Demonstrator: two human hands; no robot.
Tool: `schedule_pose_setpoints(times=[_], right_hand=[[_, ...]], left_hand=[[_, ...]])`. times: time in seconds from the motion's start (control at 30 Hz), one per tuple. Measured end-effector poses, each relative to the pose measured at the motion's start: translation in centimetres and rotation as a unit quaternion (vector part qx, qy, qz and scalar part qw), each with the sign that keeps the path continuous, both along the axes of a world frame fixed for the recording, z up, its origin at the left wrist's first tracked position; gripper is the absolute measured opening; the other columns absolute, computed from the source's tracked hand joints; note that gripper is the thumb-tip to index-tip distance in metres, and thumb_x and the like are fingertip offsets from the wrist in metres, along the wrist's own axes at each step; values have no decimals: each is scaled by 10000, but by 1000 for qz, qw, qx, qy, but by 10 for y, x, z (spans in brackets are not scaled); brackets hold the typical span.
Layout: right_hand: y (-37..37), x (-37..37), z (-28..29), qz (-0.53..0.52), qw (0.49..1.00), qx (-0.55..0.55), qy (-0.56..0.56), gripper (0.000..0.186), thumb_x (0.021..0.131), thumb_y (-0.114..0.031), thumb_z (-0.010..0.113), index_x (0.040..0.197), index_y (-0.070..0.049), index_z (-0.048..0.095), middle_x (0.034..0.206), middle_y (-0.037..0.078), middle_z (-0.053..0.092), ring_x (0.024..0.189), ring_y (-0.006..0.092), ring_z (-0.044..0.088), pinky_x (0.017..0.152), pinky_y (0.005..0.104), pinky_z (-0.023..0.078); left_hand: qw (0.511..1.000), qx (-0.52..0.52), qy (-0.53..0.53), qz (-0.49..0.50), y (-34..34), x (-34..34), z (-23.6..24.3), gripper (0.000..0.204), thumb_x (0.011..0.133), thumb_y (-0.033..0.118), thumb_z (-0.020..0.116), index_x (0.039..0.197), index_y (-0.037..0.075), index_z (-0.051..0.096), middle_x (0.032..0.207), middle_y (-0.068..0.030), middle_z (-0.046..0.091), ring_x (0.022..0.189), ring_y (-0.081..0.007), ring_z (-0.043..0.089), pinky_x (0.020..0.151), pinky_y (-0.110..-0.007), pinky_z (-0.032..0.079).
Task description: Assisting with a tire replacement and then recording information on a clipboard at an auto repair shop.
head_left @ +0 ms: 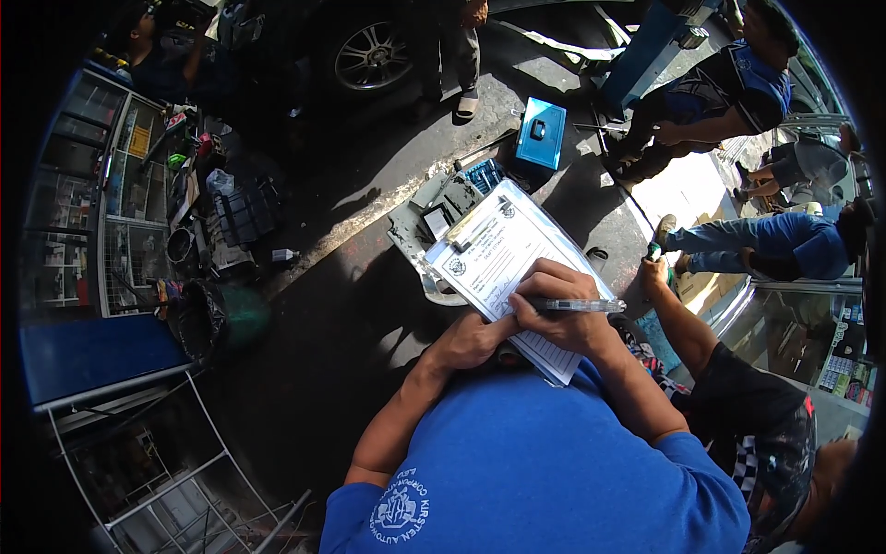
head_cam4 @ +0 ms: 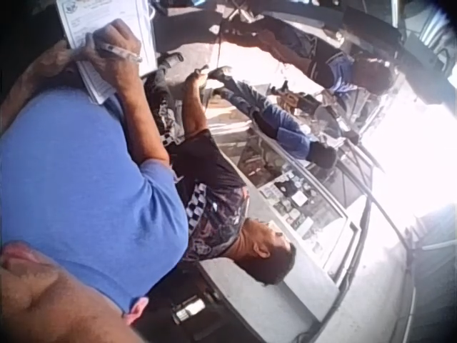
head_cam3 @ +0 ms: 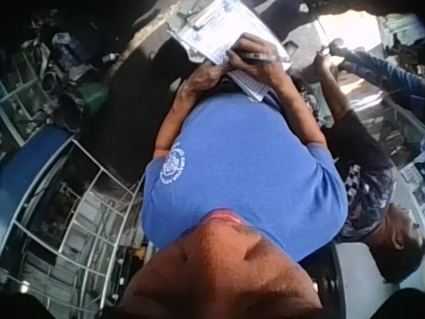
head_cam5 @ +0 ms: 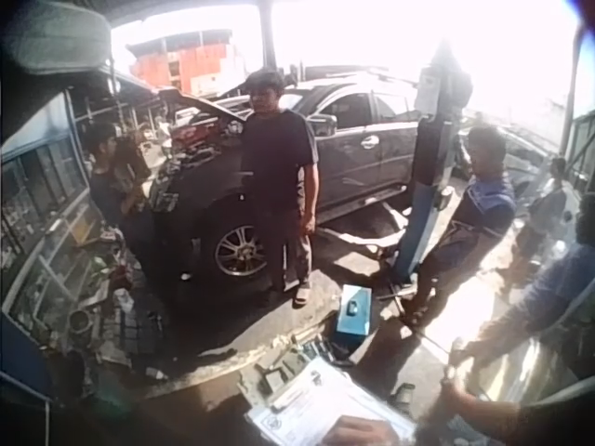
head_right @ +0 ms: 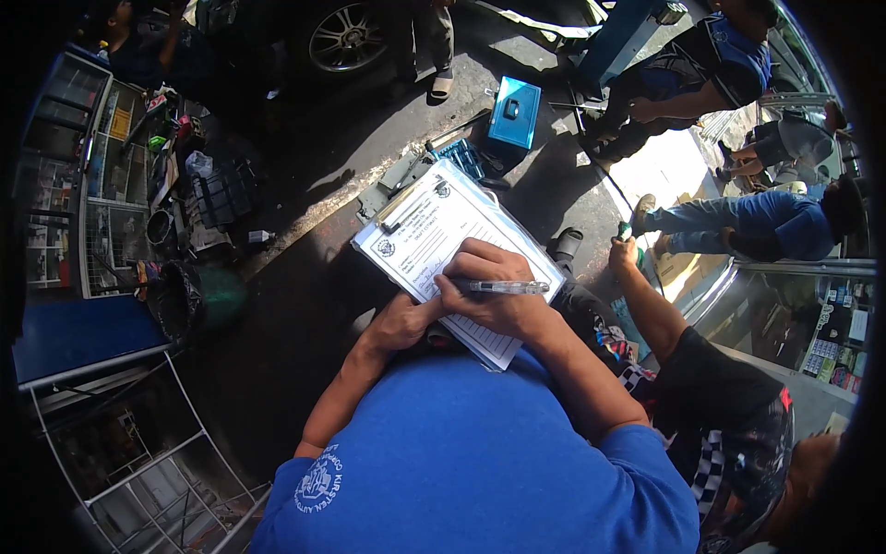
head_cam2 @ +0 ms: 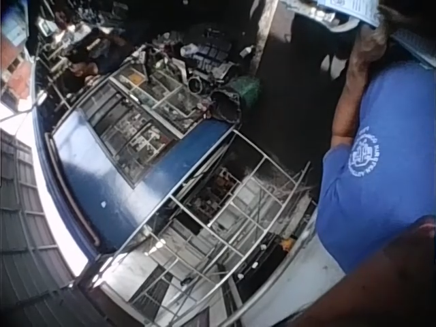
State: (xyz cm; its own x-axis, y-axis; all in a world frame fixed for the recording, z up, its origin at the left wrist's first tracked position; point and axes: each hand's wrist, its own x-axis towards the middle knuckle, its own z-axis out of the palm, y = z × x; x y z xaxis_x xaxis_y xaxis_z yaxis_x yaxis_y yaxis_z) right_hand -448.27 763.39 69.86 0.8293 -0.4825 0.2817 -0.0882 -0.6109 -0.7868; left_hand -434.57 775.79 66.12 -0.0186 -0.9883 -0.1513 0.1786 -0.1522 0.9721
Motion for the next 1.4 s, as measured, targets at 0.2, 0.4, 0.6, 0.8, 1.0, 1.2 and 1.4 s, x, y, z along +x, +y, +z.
schedule_pose_setpoints(times=[0.2, 0.4, 0.6, 0.8, 1.0, 1.2, 1.4], right_hand=[[1, 0, -5, -2, 1000, 20, -24, 85, 765, -90, 715, 763, -45, 643, 707, 69, 585, 612, 205, 587, 547, 312, 465], [0, 2, -4, -7, 1000, 5, -28, 82, 757, -74, 716, 753, -40, 642, 706, 67, 583, 601, 198, 583, 534, 305, 460], [-1, 1, -6, -7, 999, -2, -36, 92, 748, -76, 721, 752, -34, 640, 703, 66, 575, 600, 193, 580, 533, 299, 460], [0, 1, -9, -12, 999, -5, -30, 92, 750, -79, 717, 751, -35, 636, 718, 64, 578, 604, 195, 579, 538, 298, 462], [-1, -2, -9, -17, 1000, -1, -9, 82, 747, -67, 715, 763, -34, 642, 723, 70, 581, 612, 197, 581, 546, 295, 462], [-3, -4, -7, -51, 998, 24, -39, 97, 774, -119, 718, 762, -50, 651, 724, 71, 581, 630, 215, 601, 565, 313, 485], [-9, -4, -4, -19, 1000, -5, -16, 83, 772, -98, 710, 768, -45, 647, 728, 72, 590, 629, 212, 605, 567, 314, 485]], left_hand=[[999, 27, -28, -31, -1, 2, 3, 377, 924, 41, 561, 1271, -93, 498, 1277, -208, 519, 1196, -329, 519, 1013, -397, 409], [999, -14, -38, -18, 1, 1, -2, 380, 919, 27, 562, 1270, -101, 494, 1261, -212, 529, 1187, -327, 527, 1007, -394, 417], [1000, 3, -2, -11, -1, 0, -2, 384, 916, 21, 564, 1270, -107, 488, 1261, -216, 528, 1190, -324, 525, 1009, -385, 418], [982, -142, -121, 2, 2, -1, -17, 279, 947, 61, 503, 1197, -57, 539, 1123, -142, 590, 1045, -213, 577, 910, -344, 462], [997, -60, -47, -10, 2, -3, -7, 285, 948, 63, 514, 1204, -59, 539, 1152, -141, 586, 1068, -208, 569, 925, -337, 457], [998, -57, -17, 7, -2, -5, -1, 329, 949, 66, 521, 1258, -43, 500, 1155, -119, 584, 1075, -182, 557, 917, -321, 462], [994, 32, 106, 5, -3, -4, 2, 417, 936, 64, 550, 1326, -44, 447, 1239, -140, 558, 1152, -199, 532, 974, -332, 438]])
